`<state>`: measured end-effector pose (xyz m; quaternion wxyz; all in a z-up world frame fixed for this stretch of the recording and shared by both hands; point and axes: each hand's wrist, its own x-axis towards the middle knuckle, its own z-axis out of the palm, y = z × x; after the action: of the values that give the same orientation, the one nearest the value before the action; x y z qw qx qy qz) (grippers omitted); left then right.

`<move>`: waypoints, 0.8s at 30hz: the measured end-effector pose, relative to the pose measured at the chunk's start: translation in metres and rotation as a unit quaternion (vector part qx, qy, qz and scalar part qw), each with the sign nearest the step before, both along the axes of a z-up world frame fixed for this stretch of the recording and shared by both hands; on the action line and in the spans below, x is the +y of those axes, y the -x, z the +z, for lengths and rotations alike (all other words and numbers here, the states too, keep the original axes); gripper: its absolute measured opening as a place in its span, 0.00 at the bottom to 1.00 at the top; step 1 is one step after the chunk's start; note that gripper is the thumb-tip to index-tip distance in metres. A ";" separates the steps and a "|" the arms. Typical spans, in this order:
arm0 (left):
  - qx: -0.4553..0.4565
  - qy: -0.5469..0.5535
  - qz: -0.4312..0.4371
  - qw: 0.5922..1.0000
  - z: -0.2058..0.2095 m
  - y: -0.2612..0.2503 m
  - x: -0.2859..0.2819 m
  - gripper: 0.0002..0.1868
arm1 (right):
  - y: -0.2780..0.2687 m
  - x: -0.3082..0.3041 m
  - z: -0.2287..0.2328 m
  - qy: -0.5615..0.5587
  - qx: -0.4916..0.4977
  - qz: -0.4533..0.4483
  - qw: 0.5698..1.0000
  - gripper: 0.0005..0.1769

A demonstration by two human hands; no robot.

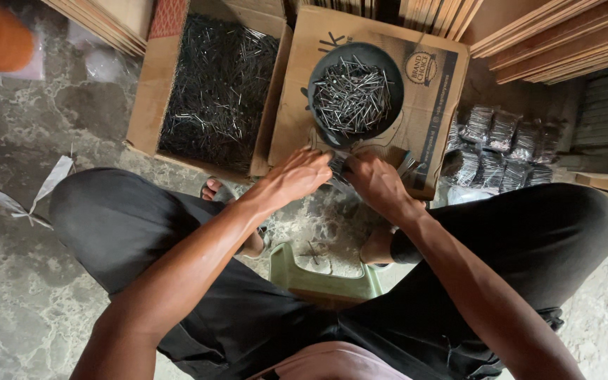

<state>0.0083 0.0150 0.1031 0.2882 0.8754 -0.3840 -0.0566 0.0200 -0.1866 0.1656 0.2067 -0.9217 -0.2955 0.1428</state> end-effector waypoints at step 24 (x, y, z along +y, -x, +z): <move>-0.010 0.008 0.023 1.000 -0.028 0.002 -0.006 0.17 | 0.028 -0.034 -0.118 0.224 -0.446 0.152 0.853 0.05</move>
<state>0.0063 0.0091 0.0754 0.2926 0.8821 -0.3671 -0.0385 -0.0080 -0.2201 0.0481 -0.1839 -0.8513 -0.4526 -0.1914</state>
